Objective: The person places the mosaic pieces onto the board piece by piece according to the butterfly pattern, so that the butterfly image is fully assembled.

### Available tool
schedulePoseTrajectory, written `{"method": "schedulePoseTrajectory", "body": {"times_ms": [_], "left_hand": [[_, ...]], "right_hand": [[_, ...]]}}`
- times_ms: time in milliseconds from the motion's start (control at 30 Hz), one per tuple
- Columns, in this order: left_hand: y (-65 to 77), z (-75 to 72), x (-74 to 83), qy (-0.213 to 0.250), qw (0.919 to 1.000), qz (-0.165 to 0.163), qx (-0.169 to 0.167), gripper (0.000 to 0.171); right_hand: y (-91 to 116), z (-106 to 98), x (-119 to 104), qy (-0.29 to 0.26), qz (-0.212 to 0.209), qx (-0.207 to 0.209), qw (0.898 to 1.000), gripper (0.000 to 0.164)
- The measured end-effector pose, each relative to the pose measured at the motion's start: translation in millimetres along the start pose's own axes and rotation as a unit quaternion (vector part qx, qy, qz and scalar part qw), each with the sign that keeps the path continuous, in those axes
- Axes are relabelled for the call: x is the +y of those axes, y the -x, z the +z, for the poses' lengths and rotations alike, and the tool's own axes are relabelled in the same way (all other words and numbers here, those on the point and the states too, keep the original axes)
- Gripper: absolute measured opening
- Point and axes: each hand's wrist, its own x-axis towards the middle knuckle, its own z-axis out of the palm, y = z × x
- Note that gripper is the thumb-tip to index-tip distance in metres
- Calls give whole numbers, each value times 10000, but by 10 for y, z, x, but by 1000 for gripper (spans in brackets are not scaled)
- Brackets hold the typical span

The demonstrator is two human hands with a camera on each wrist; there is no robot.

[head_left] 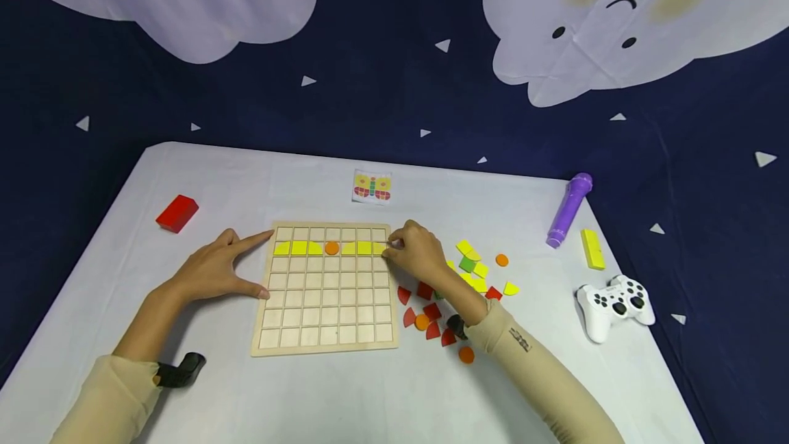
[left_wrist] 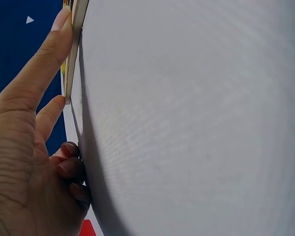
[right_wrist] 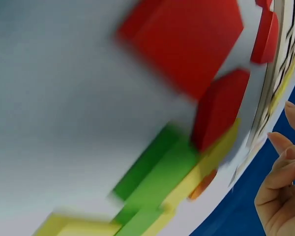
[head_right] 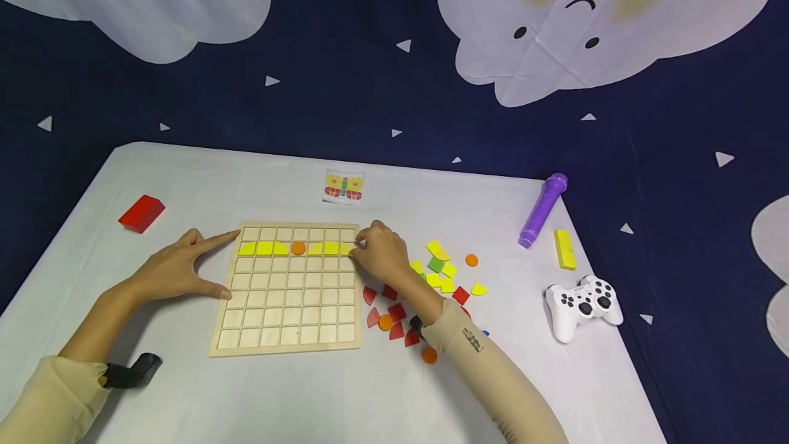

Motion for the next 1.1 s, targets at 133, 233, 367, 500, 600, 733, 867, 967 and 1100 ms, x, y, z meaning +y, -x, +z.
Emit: {"method": "schedulePoseTrajectory", "body": {"times_ms": [133, 233, 367, 500, 600, 733, 867, 967, 1100], "left_hand": [[7, 9, -14, -14, 10000, -23, 8, 115], [14, 12, -24, -9, 10000, -42, -9, 115], [20, 8, -26, -3, 10000, -49, -33, 116], [25, -3, -18, -4, 10000, -71, -34, 117], [24, -7, -12, 11, 10000, -76, -40, 117], [20, -3, -9, 23, 10000, -74, -52, 116], [17, -2, -7, 14, 10000, -69, -43, 116], [11, -3, -2, 13, 10000, -71, -51, 116], [-4, -5, 7, 12, 9999, -90, -80, 116]], "right_hand": [[74, -96, 149, 20, 246, -3, 9997, 28], [140, -165, 276, 42, 411, 36, 9991, 28], [240, -250, 441, 5, 499, 51, 9987, 28], [338, -327, 576, 24, 457, 40, 9989, 28], [396, -373, 658, 59, 409, -13, 9991, 27], [456, -410, 755, 228, 280, -151, 9992, 24], [493, -437, 853, 500, -49, -337, 9982, 22], [509, -466, 912, 641, -353, -445, 9963, 20], [526, -492, 993, 791, -721, -443, 9933, 20]]}}
